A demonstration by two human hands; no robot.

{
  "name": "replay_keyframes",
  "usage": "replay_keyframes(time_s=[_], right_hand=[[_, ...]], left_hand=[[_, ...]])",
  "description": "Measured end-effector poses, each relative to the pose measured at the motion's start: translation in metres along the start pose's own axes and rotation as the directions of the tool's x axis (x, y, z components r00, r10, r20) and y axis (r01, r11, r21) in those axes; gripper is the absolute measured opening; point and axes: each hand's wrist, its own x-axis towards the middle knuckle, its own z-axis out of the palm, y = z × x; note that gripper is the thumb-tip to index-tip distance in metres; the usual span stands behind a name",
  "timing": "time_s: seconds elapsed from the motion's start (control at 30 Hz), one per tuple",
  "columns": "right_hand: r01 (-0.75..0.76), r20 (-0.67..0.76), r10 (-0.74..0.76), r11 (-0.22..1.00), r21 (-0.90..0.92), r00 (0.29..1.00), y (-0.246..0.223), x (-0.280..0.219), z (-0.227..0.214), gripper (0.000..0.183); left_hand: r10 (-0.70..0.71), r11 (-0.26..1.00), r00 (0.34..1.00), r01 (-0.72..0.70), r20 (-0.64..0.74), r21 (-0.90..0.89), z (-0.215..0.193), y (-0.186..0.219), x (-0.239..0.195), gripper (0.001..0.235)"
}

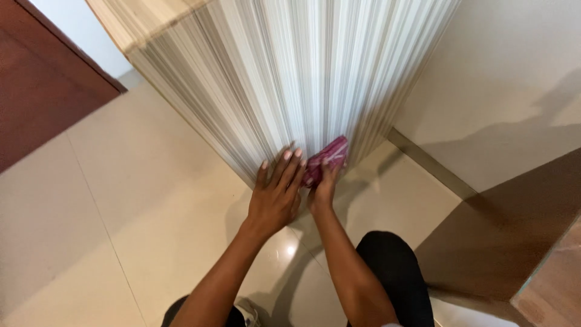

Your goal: The person wipes the exterior surfaces of kitchen cabinets with a cloth.

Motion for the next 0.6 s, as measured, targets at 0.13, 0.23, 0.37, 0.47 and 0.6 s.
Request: replay_keyframes(time_s=[0.13,0.23,0.37,0.47,0.6], right_hand=[[0.227,0.114,-0.209,0.958,-0.176,0.971,-0.05,-0.047,0.07,0.075],[0.745,0.514,-0.574,0.287,-0.603,0.637,-0.059,-0.04,0.03,0.058],[0.804,0.583,-0.588,0.219,-0.553,0.561,-0.037,-0.04,0.073,0.06],[0.825,0.628,-0.568,0.18,-0.536,0.532,-0.041,-0.055,0.088,0.062],[0.851,0.686,-0.561,0.07,-0.52,0.464,-0.078,-0.047,0.105,0.063]], left_hand=[[0.017,0.998,0.991,-0.008,-0.136,0.064,0.002,-0.002,-0.005,0.06],[-0.011,0.996,0.977,0.03,-0.213,0.085,0.009,-0.005,-0.007,0.056],[-0.027,0.995,0.996,0.035,-0.087,0.096,-0.006,-0.008,-0.008,0.06],[-0.039,0.992,0.999,0.042,-0.033,0.12,-0.022,-0.007,-0.011,0.062],[0.005,0.993,0.978,-0.029,-0.207,-0.111,-0.009,-0.009,-0.015,0.056]])
